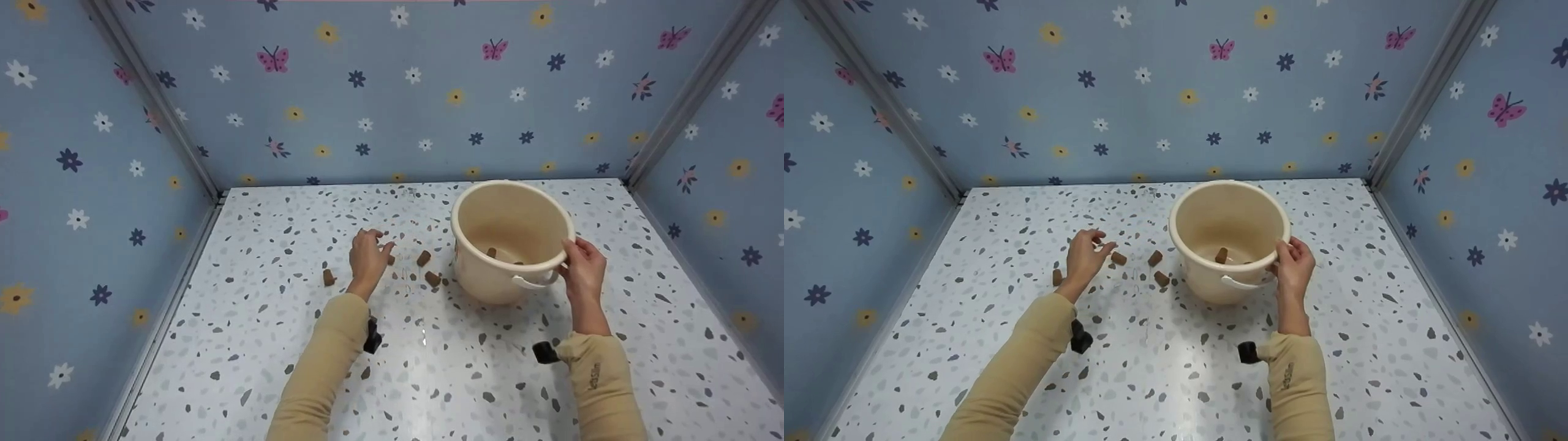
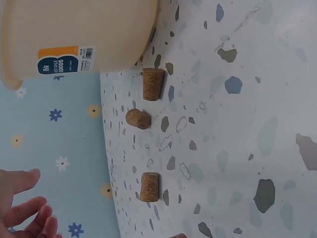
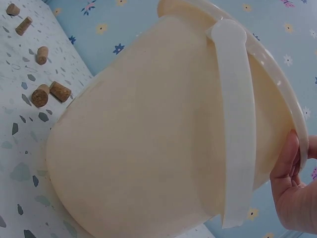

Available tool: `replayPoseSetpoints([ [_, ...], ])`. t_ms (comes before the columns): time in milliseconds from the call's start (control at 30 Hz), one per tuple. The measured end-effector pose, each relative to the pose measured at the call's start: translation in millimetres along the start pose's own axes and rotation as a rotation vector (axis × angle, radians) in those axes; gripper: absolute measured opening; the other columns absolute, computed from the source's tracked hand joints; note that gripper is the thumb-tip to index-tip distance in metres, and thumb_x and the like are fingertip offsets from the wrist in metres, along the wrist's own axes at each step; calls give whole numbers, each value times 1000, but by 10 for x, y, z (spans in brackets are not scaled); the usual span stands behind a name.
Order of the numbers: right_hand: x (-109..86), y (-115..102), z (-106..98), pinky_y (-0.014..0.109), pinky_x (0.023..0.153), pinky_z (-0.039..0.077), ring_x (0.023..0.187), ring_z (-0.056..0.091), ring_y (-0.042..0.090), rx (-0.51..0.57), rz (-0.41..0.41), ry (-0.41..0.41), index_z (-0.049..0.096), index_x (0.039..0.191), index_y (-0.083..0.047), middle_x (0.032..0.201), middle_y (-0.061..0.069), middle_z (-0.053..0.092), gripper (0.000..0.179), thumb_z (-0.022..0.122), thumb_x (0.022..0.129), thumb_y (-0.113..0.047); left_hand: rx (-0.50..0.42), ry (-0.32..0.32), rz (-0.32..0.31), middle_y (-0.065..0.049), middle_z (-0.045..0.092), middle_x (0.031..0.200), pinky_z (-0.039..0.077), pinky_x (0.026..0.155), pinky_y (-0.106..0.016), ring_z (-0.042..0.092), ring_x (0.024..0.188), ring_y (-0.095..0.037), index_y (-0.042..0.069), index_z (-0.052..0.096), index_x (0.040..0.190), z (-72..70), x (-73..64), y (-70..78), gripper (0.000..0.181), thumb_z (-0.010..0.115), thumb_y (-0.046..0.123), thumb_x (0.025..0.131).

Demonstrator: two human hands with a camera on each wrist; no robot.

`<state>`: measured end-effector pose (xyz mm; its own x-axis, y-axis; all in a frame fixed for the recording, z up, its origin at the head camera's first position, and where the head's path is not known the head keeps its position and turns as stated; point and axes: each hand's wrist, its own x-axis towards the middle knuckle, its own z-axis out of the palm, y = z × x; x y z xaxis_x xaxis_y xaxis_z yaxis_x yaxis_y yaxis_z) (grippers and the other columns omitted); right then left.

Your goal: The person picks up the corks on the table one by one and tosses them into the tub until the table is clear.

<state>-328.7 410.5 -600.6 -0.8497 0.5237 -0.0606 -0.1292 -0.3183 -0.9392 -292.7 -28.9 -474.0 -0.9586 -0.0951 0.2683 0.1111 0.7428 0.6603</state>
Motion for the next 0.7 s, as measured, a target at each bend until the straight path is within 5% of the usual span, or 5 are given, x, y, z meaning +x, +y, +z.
replayPoseSetpoints([
  [200,0,38,2,29,48,49,76,61,23,43,-58,-2,54,112,-3,102,16,59,54,77,69,-26,8,-7,-48,-12,55,91,44,71,-35,52,85,-24,-2,62,100,-14,-9,-147,28,63,20,82],
  [600,-27,2,25,32,55,51,86,60,26,-25,-18,33,56,114,-8,107,15,58,57,77,67,-33,75,-17,-136,-14,54,97,44,74,-39,52,92,-27,0,61,102,3,-46,-414,31,67,20,80],
  [700,-273,-247,160,32,56,51,83,61,22,-36,20,25,55,114,-8,103,12,60,54,76,69,-30,88,-16,-178,-15,54,98,43,75,-41,51,94,-28,0,61,104,14,-48,-486,32,68,19,79],
])
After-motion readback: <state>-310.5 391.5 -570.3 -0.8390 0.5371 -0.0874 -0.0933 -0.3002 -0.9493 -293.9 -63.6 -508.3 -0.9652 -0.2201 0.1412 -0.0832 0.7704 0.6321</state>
